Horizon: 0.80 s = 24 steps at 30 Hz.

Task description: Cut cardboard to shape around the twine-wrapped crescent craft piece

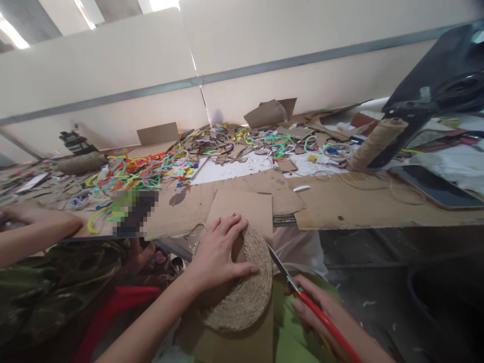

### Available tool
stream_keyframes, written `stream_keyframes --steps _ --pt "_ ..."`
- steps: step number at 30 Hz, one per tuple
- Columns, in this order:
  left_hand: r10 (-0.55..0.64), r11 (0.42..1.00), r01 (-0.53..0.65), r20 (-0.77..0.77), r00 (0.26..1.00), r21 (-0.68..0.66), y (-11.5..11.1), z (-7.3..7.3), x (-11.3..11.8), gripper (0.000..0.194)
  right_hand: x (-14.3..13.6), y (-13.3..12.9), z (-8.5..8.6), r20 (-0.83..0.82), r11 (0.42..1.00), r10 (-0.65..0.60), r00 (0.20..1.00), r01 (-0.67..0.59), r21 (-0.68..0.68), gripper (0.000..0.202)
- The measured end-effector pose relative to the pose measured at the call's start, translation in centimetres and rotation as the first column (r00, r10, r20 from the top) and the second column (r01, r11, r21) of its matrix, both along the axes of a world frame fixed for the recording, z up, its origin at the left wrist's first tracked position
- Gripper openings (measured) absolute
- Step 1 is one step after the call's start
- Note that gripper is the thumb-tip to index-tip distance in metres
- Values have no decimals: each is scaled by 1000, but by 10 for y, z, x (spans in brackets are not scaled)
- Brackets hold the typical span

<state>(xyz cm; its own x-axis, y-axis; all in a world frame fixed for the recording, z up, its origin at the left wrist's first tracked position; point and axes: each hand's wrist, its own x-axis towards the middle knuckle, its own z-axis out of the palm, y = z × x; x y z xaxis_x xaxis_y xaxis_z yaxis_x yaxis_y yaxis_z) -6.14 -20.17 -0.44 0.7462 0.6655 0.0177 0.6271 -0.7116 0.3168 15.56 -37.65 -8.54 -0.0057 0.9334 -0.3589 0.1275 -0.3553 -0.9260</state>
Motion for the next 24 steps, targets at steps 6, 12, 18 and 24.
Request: stream_keyframes --steps 6,12,18,24 --pt "2 1000 -2 2 1000 -8 0 1 1 101 -5 21 11 79 995 3 997 -10 96 48" --pt "3 1000 -3 12 1000 -7 1 0 -1 101 -2 38 23 -32 998 8 999 -6 59 52" --pt "1 1000 0 12 1000 -5 0 1 0 100 3 33 33 -177 998 53 983 -48 33 45" --pt "-11 1000 11 28 1000 12 0 -1 -1 101 -9 32 22 -158 998 -55 986 58 20 64"
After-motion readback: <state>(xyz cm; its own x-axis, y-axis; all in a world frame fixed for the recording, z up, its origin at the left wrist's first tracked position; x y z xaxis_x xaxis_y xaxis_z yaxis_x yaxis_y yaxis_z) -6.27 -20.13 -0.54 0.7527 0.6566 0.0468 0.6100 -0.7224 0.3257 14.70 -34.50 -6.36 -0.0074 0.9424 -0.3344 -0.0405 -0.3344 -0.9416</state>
